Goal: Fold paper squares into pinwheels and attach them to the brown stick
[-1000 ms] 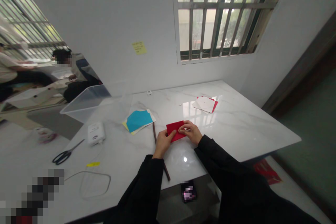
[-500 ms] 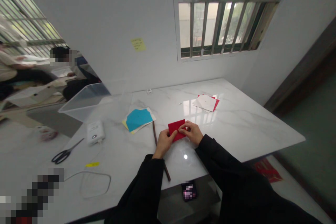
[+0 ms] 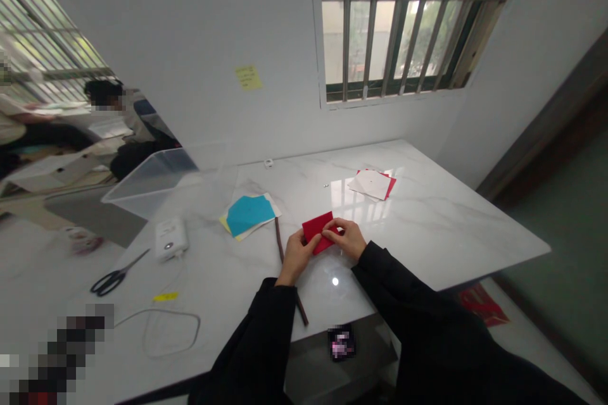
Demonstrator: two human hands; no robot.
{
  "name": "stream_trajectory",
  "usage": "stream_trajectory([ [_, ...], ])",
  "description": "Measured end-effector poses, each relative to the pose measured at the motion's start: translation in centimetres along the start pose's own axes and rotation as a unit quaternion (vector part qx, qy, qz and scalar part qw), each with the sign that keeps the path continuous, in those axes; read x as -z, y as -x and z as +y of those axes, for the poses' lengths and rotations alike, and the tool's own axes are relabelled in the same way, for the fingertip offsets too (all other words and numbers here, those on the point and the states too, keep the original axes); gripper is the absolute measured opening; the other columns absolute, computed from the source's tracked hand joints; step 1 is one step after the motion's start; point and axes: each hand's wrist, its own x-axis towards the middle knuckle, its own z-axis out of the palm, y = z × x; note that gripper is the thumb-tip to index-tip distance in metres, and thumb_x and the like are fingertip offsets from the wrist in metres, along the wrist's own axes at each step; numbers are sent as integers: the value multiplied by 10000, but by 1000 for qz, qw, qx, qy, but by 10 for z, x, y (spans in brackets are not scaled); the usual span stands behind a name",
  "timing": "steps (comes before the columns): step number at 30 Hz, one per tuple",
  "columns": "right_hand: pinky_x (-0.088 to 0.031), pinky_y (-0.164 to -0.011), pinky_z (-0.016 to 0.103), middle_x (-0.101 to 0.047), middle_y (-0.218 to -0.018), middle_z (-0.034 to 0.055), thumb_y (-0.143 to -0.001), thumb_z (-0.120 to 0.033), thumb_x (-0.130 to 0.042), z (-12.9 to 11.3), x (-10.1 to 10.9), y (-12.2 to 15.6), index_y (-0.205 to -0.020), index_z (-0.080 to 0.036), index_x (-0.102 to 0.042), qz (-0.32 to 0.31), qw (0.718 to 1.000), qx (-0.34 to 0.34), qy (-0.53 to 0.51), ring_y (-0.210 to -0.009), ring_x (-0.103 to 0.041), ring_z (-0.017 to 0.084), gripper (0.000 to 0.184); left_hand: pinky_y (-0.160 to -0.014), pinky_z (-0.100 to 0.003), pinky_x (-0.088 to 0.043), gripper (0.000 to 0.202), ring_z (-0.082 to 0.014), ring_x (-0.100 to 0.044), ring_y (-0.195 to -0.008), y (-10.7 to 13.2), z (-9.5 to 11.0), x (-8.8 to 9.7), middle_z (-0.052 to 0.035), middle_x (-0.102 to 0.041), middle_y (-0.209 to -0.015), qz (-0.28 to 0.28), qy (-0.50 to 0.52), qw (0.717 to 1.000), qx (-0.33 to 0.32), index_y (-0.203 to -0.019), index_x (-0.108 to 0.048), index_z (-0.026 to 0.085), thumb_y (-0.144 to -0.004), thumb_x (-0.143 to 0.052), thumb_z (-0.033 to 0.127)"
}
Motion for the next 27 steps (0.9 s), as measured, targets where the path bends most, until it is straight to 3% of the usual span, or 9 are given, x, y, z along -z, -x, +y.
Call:
stream_trajectory([
  [4,-531,-691,286,-729,-950,36,-788,-374,-715,-3,-2,0,-1030,-206,-657,18,999,-7,-49,-817,-676,188,301,-819,-373,-588,524,-263,-733,-896,0,3,-4,-125,-770,-1017,-3,6,1000,-3,-1132,-705,110,-748,-777,460],
  [7,-550,-709,296,-726,-944,25,-776,-350,-735,-2,-4,0,-1357,-249,-501,1,991,-12,-135,-786,-684,180,634,-809,-378,-593,523,-269,-735,-885,1,6,-5,-123,-772,-998,1,10,1000,0,-1113,-712,110,-739,-783,468],
  [10,-552,-690,298,-714,-879,3,-768,-344,-751,2,-6,-1,-1489,-262,-357,-9,983,-25,-180,-726,-672,170,826,-823,-388,-593,513,-274,-737,-895,1,6,-5,-128,-772,-1006,5,17,1000,0,-1109,-712,104,-741,-788,454],
  [16,-543,-696,299,-714,-909,27,-769,-325,-756,8,-6,-4,-1298,-221,-536,-27,981,-27,-192,-735,-662,165,583,-816,-377,-600,478,-259,-740,-876,2,6,-5,-114,-775,-1005,11,13,1000,-4,-1104,-708,105,-751,-787,418],
  [27,-536,-755,320,-726,-936,40,-784,-328,-753,4,-5,-3,-1041,-201,-583,-37,981,-18,-191,-805,-681,186,333,-752,-346,-605,392,-243,-739,-805,5,14,-6,-96,-782,-937,16,3,1000,3,-1032,-728,112,-742,-789,369],
])
